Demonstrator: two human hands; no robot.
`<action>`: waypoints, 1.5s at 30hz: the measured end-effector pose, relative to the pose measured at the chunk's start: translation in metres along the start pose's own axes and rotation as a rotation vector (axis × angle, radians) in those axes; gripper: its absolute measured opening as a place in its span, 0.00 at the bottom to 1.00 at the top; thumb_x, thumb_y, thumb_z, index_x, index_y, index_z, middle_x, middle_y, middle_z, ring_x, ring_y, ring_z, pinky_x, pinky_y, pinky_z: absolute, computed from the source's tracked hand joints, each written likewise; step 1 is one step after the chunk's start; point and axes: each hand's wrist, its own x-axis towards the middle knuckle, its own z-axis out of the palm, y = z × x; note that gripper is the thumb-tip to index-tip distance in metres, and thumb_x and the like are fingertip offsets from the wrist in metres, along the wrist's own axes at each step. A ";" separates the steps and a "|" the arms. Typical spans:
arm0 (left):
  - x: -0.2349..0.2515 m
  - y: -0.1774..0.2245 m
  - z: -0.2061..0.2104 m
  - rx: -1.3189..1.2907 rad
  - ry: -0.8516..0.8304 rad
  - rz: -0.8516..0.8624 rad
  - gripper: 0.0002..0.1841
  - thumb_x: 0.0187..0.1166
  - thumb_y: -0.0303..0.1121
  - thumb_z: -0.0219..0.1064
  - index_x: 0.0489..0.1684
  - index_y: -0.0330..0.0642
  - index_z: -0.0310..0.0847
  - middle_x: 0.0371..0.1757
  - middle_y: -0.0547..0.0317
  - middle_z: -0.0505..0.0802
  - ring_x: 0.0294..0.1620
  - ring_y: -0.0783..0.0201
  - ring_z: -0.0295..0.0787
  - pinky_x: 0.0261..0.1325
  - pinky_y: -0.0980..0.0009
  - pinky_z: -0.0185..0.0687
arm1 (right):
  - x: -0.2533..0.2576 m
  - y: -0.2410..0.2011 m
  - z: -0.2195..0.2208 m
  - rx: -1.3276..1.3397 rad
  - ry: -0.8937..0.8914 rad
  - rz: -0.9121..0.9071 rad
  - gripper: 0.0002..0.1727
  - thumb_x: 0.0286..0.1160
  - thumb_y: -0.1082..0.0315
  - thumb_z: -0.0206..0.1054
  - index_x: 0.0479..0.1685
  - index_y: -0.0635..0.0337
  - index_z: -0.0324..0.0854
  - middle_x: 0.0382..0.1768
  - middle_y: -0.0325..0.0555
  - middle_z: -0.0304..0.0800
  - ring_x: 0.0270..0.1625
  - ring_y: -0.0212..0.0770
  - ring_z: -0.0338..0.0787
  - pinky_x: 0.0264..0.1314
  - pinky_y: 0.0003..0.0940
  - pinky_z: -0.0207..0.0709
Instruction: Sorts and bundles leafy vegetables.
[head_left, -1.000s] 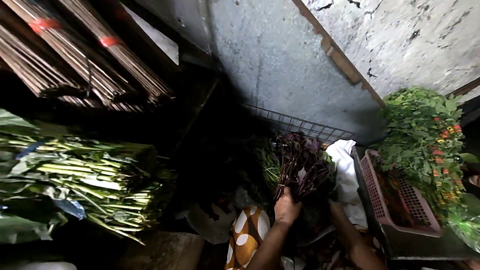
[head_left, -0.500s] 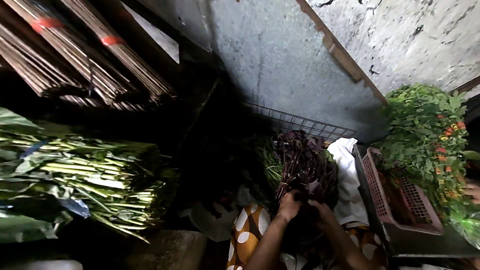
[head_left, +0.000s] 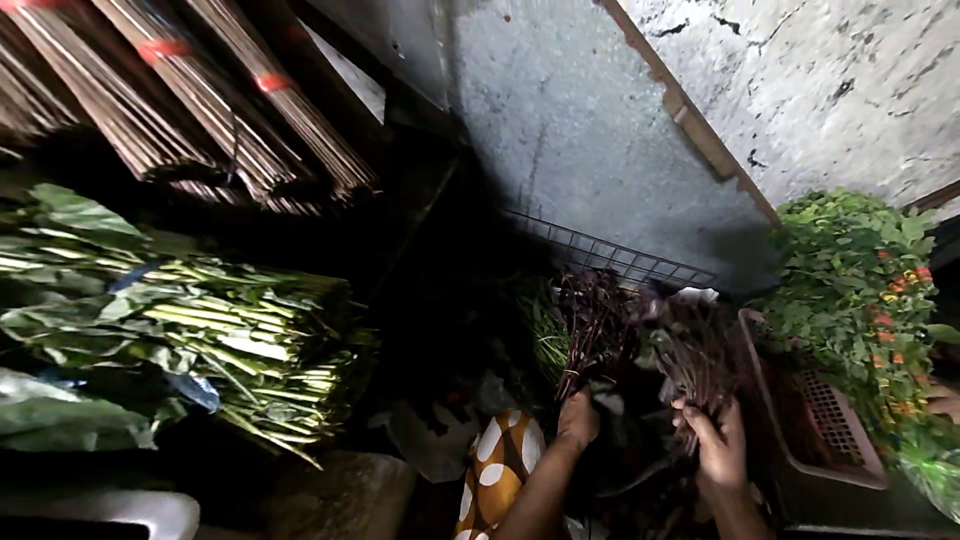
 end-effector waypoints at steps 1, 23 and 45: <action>-0.001 0.001 -0.001 0.000 0.006 -0.006 0.22 0.79 0.30 0.66 0.74 0.45 0.78 0.68 0.40 0.88 0.71 0.42 0.85 0.72 0.41 0.79 | -0.002 -0.012 0.002 -0.038 -0.008 -0.040 0.32 0.67 0.77 0.64 0.74 0.71 0.59 0.39 0.44 0.90 0.33 0.32 0.91 0.38 0.25 0.87; -0.023 0.000 0.003 -1.324 -0.060 -0.063 0.16 0.86 0.34 0.63 0.66 0.35 0.73 0.41 0.47 0.90 0.34 0.59 0.89 0.35 0.63 0.87 | 0.030 0.071 0.043 -0.381 -0.308 0.103 0.14 0.88 0.71 0.55 0.55 0.70 0.84 0.53 0.55 0.89 0.56 0.39 0.87 0.63 0.34 0.80; -0.020 -0.005 0.001 -1.375 -0.016 0.020 0.11 0.78 0.20 0.66 0.55 0.30 0.77 0.34 0.45 0.93 0.26 0.57 0.90 0.28 0.65 0.87 | 0.025 0.059 0.029 -0.477 -0.460 0.193 0.30 0.77 0.64 0.71 0.74 0.69 0.69 0.64 0.61 0.83 0.65 0.46 0.86 0.70 0.41 0.80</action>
